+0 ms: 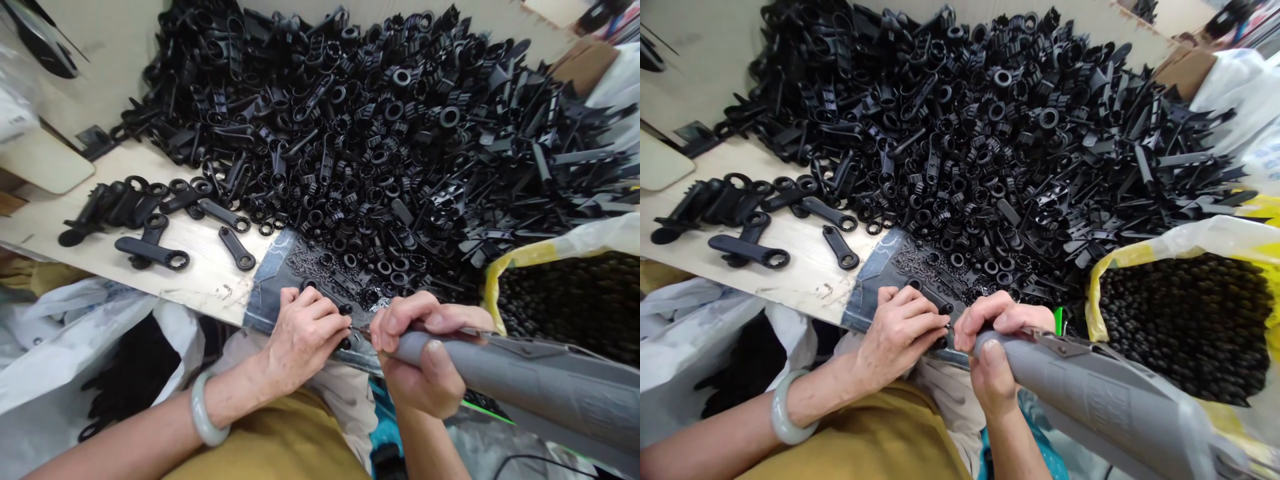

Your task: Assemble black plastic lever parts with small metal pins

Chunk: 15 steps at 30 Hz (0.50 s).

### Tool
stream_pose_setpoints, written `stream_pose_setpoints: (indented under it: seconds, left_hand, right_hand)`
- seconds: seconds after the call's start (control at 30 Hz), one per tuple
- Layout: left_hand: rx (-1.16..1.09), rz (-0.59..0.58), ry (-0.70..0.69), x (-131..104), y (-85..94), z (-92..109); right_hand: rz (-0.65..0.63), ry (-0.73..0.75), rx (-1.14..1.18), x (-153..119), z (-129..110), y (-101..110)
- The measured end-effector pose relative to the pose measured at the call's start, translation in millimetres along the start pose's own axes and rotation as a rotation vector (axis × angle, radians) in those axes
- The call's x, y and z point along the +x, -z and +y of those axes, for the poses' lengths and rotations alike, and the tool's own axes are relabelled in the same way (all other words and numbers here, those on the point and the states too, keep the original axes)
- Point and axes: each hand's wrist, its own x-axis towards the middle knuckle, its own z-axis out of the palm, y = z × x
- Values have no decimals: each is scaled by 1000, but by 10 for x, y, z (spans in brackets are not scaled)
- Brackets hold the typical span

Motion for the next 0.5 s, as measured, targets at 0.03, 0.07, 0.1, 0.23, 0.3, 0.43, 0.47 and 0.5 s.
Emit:
stream_pose_setpoints:
  seconds: [0.03,0.07,0.1,0.23,0.3,0.43,0.47,0.5]
  left_hand:
    - [-4,-12,3,5,5,1]
    - [-10,-28,11,12,11,2]
    - [-18,-47,24,22,19,2]
    - [-46,-127,69,65,53,-4]
    - [-60,-147,90,78,63,-9]
    - [-86,-165,129,84,63,-28]
    - [-90,-166,132,84,61,-33]
    - [-93,-166,135,84,60,-38]
  right_hand:
    - [-6,-6,-2,3,-3,0]
    - [-10,-8,-5,7,-4,-1]
    - [-14,-11,-9,12,-4,-5]
    - [-39,-14,-41,34,11,-20]
    - [-47,-2,-67,38,23,-21]
    - [-61,12,-128,31,45,-16]
    - [-59,5,-142,29,51,-15]
    - [-54,1,-150,28,58,-15]
